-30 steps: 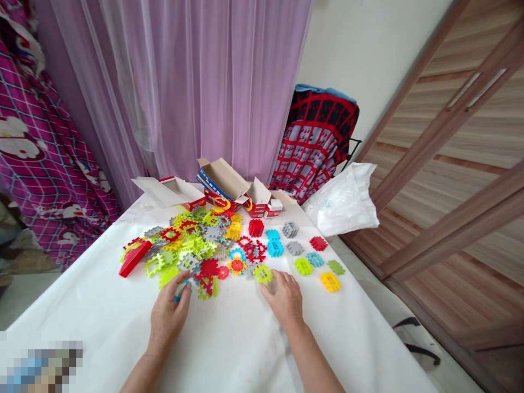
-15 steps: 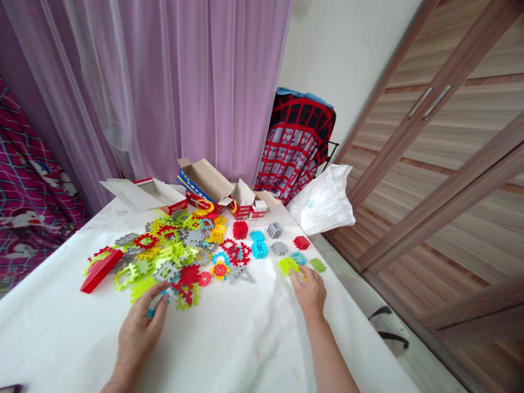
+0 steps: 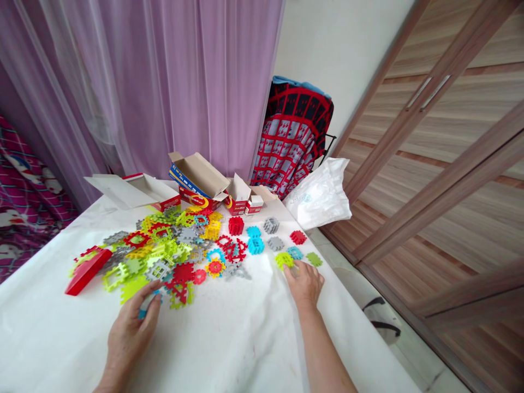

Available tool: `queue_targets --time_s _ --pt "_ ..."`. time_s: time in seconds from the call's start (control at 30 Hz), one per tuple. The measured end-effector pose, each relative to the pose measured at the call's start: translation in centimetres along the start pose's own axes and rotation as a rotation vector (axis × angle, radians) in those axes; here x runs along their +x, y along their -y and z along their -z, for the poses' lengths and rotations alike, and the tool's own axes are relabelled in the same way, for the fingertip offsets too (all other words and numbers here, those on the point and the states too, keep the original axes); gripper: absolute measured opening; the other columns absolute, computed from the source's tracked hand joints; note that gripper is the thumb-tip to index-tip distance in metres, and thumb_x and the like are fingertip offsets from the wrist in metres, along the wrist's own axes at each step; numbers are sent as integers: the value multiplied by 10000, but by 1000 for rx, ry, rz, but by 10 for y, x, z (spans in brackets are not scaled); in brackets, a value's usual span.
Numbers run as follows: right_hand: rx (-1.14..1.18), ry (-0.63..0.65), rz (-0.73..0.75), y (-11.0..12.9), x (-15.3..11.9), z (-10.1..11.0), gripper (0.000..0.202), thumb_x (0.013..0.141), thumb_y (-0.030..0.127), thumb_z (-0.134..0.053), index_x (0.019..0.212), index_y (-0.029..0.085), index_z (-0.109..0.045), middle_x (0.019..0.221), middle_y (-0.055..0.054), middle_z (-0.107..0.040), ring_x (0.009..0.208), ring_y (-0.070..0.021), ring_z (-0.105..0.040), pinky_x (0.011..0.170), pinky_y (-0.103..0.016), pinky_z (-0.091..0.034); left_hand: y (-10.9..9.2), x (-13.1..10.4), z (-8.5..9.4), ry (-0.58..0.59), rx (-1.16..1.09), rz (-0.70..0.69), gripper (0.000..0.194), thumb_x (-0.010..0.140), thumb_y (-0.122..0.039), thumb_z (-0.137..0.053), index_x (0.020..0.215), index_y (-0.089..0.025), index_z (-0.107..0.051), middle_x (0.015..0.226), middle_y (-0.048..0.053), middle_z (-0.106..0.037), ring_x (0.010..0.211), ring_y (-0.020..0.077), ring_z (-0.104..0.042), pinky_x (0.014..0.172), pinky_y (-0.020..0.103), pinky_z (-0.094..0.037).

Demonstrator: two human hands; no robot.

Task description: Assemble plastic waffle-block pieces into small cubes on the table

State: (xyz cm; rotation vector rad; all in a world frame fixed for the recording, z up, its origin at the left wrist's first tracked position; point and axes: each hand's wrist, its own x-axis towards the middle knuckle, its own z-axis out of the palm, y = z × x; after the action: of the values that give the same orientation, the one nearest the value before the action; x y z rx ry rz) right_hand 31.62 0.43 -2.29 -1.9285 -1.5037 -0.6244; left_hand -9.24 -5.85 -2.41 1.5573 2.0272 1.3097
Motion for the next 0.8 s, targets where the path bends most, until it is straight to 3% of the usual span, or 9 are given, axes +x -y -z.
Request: queue_targets --time_s 0.8 --pt "-12 38 -19 -1 -2 -2 306 821 466 -565 913 201 -686 840 -59 -685 893 -232 -540 799 -348 -260 -6 -1 0 10 -17 53 448 776 -559 -477 1066 -255 -635 1081 68 -711 1023 257 -655 930 403 -501"
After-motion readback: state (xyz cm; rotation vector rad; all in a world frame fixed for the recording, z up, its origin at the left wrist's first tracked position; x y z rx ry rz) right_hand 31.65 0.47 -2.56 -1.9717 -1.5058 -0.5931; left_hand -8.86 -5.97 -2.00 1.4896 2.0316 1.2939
